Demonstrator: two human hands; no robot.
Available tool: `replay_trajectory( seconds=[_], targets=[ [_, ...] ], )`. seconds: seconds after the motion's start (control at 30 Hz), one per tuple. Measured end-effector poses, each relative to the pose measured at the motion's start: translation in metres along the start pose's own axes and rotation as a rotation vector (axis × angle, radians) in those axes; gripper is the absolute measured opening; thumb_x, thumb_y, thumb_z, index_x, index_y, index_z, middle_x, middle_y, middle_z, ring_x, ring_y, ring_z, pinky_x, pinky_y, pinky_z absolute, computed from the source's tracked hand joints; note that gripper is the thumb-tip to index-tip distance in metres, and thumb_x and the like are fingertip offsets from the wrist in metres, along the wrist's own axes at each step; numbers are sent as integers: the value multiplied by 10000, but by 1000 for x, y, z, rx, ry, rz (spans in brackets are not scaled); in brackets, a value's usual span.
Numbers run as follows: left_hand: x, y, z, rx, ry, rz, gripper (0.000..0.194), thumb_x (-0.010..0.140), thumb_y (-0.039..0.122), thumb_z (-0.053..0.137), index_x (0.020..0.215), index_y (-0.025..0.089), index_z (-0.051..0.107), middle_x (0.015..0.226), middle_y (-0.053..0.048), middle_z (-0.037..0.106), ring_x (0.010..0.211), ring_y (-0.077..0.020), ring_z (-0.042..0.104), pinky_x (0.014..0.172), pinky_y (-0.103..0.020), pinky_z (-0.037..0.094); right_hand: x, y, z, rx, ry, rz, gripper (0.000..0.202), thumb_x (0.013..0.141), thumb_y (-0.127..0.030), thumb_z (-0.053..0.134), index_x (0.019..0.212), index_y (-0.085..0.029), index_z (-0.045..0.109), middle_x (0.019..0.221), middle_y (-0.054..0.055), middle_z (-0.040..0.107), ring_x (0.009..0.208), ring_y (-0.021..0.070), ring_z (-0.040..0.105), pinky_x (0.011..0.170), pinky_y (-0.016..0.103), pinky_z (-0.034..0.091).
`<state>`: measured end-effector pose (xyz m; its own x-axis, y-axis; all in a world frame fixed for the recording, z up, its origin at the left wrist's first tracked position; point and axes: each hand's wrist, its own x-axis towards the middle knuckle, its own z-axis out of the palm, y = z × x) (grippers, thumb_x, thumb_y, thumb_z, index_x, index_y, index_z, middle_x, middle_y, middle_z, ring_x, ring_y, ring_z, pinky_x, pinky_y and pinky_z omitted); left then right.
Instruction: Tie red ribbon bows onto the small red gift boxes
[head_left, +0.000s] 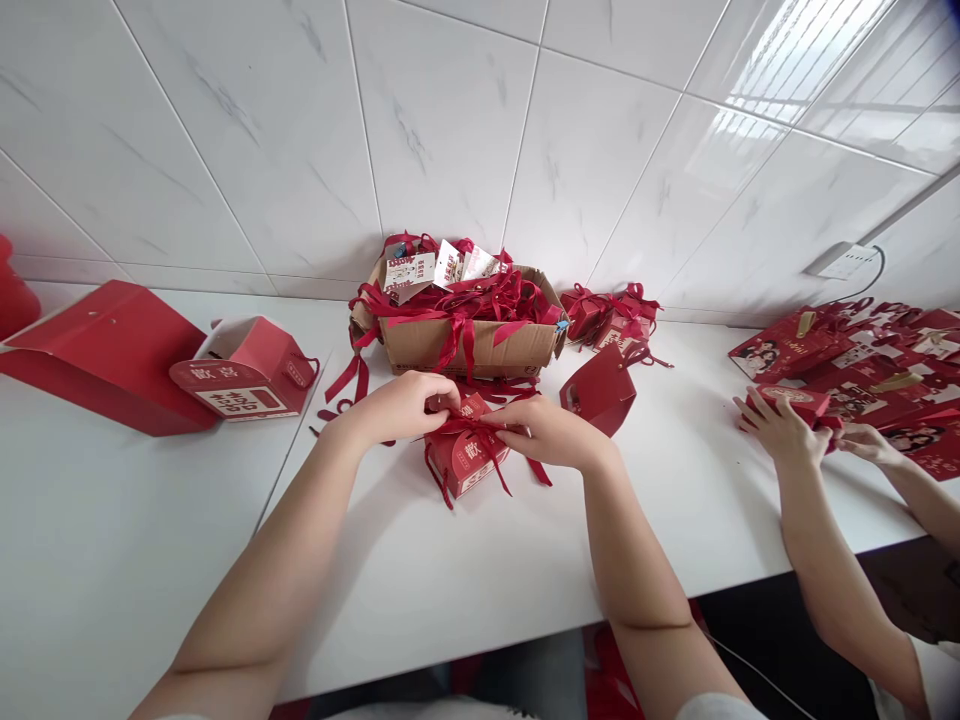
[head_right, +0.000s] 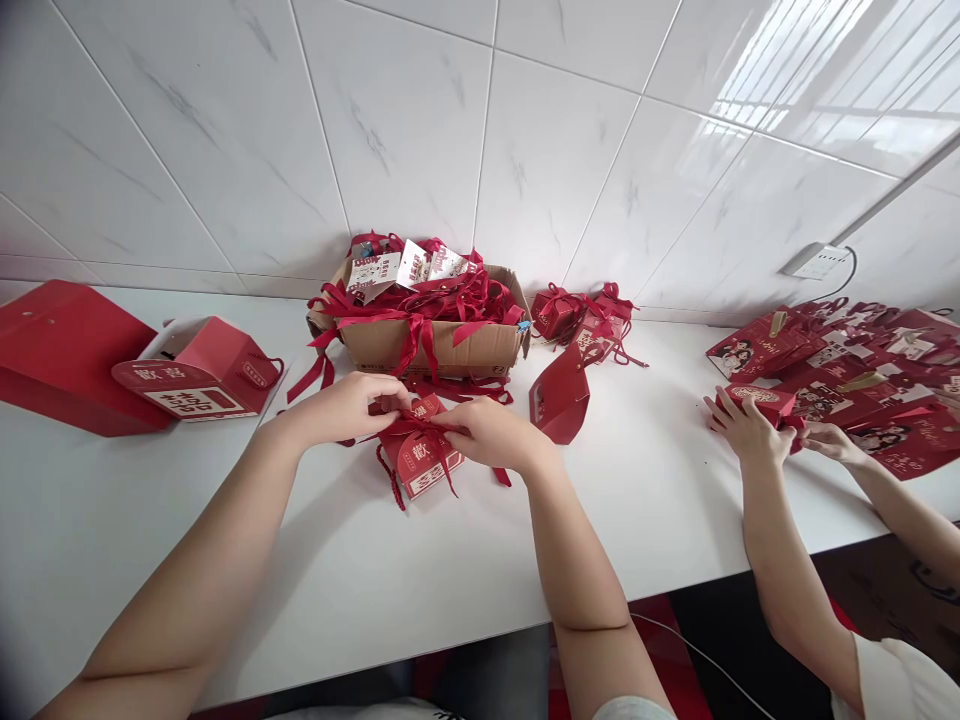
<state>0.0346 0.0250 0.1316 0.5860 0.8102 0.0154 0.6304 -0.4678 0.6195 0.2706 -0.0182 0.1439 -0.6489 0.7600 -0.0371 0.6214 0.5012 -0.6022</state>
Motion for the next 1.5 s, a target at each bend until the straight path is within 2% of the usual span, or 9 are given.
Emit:
replay_trajectory(
  seconds=[0.23,0.37,0.57,0.77,0.93,1.1,1.23,1.4,1.5],
  targets=[
    [3,-3,3,43,-23,16,226,757,275,506,853,246,709,898,-17,691,726,-172,628,600,-254,471,1,-2,8,-59,-35,5,542,843,-38,387,1285,-260,608,943,27,699,755,144,577,685,256,426],
    [3,-4,4,54,-34,10,210,758,264,501,831,243,698,872,-13,672,686,-156,608,557,-246,435,-1,-4,8,-65,-72,30,578,824,-26,370,1290,-274,606,900,20,699,696,136,556,655,254,416],
    [2,-1,3,53,-29,-1,218,757,258,491,834,245,695,860,-7,665,628,-142,577,483,-237,388,-4,-8,4,-40,-19,82,503,893,-129,395,1342,-311,530,767,-9,647,579,114,473,549,237,349],
    [2,-4,4,57,0,23,203,758,250,502,821,237,694,867,-15,679,702,-165,615,582,-254,436,-4,-13,5,-88,-40,27,460,860,-60,382,1176,-264,647,712,-12,604,550,97,421,539,237,314],
    [4,-7,6,59,13,40,193,763,240,504,817,232,688,857,-12,689,741,-174,635,647,-263,459,-5,-13,6,-117,-56,53,543,833,-20,361,1257,-255,605,646,-20,566,510,87,397,521,235,297],
    [5,-7,9,40,62,34,185,753,240,515,810,225,690,886,-18,694,756,-175,642,699,-273,475,-7,-12,6,-114,-99,93,568,847,-45,355,1330,-276,543,594,-33,539,458,79,385,488,233,276],
    [6,-7,9,33,79,23,200,757,249,515,833,217,697,900,-29,696,715,-168,634,693,-278,480,-6,-11,6,-99,-83,124,559,869,-102,397,1383,-310,466,609,-42,548,461,83,399,477,224,270],
    [5,-5,9,30,80,31,198,770,250,509,837,222,693,903,-23,687,712,-161,624,672,-271,480,-6,-8,7,-82,-47,101,538,856,-94,430,1347,-297,515,609,-40,546,485,83,422,488,219,286],
    [5,-1,10,-23,87,24,183,792,257,499,888,223,652,862,-8,675,713,-152,613,647,-256,481,-5,-6,9,-75,-61,121,604,855,-92,426,1419,-306,424,589,-52,515,462,82,393,478,224,273]
  ],
)
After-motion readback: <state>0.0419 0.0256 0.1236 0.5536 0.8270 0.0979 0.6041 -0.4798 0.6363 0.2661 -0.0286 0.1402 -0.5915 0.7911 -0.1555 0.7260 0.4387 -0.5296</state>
